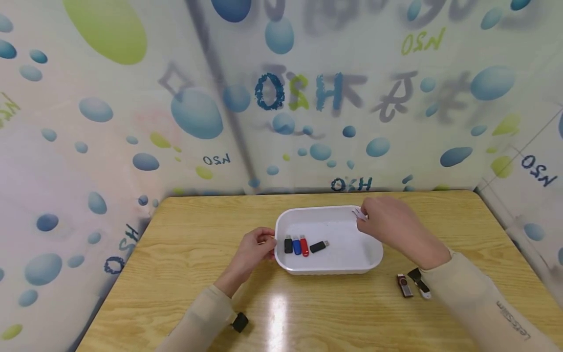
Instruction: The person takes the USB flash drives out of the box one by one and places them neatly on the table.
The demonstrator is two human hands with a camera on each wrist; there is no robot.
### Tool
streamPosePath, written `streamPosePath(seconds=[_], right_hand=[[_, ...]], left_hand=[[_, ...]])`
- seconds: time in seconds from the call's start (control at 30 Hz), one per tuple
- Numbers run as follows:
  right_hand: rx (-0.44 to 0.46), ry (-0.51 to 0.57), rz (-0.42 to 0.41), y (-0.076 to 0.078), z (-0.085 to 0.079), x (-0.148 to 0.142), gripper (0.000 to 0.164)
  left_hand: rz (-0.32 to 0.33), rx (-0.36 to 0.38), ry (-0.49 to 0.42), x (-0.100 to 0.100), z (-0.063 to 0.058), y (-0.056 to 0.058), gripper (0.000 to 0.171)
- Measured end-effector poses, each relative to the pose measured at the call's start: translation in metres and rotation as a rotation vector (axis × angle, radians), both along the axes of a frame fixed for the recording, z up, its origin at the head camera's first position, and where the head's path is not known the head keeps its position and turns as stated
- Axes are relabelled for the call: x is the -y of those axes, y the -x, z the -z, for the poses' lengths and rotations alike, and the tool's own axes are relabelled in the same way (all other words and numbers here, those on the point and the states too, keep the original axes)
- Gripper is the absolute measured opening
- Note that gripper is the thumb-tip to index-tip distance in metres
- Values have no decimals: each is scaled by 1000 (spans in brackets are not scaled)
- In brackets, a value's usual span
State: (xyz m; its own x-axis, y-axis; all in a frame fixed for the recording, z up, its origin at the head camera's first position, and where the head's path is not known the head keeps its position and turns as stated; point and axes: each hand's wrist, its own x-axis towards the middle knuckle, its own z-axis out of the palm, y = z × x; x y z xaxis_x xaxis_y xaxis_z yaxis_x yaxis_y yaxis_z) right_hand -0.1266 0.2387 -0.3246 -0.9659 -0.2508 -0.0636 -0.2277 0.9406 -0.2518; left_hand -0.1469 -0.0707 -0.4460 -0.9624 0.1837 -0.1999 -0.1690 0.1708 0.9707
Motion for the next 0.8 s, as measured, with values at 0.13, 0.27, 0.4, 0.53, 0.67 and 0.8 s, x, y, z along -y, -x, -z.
streamPosePath(seconds=[0.13, 0.27, 0.4, 0.53, 0.67, 0.8], right_hand=[[-1, 19, 42, -12, 3, -11, 20], [-11, 23, 89, -23, 8, -24, 27], [-18, 27, 123, -34, 16, -39, 30], [-2, 29, 168, -44, 23, -52, 32], [15, 25, 207, -53, 31, -65, 33], [34, 17, 247, -59, 36, -80, 37]], left_hand=[[0, 0, -4, 0, 0, 0, 32], [3, 5, -14, 0, -1, -1, 33], [1, 8, -10, 0, -1, -1, 33], [-1, 6, -12, 0, -2, -1, 33], [0, 3, -16, 0, -2, -2, 32], [-3, 0, -12, 0, -1, -1, 32]])
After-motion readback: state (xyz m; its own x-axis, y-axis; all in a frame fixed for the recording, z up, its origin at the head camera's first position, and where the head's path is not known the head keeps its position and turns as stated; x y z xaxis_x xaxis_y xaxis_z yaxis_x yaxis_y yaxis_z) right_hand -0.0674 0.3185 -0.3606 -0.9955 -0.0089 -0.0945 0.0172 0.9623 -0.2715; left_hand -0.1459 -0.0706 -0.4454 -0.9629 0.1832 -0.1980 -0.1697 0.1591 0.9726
